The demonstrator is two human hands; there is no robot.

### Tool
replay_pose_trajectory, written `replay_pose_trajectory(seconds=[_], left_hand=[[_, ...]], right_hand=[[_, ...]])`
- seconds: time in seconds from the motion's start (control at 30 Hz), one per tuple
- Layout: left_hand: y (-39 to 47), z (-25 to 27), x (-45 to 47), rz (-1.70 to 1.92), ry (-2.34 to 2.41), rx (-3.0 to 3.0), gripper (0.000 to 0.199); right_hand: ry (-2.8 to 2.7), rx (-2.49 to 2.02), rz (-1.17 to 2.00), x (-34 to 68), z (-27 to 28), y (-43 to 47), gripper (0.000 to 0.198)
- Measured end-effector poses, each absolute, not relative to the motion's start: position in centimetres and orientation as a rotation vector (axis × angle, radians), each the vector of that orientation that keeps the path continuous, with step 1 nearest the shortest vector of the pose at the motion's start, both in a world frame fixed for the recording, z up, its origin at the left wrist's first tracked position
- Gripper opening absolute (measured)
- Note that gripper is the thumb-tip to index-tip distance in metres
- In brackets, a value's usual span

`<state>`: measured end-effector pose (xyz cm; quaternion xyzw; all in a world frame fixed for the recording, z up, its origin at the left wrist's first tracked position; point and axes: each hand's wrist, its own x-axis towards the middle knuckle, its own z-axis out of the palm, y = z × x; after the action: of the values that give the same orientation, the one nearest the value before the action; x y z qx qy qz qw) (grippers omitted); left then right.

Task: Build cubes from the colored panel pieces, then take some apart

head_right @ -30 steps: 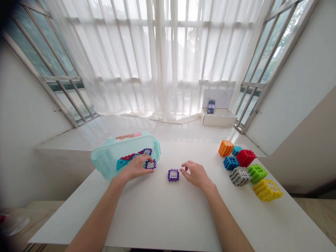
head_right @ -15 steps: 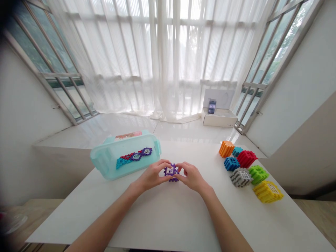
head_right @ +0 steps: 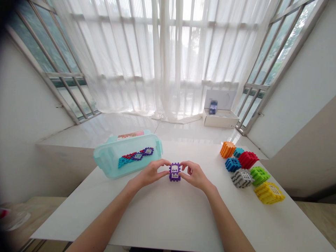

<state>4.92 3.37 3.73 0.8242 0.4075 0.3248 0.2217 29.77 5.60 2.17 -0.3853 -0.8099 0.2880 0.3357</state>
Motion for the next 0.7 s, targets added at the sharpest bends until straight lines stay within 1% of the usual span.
replay_pose_trajectory(seconds=[0.7], left_hand=[[3.17, 3.27, 5.25, 0.727, 1.087, 2.354, 0.024]], right_hand=[[-2.22, -1.082, 0.82, 30.21, 1.82, 5.72, 0.025]])
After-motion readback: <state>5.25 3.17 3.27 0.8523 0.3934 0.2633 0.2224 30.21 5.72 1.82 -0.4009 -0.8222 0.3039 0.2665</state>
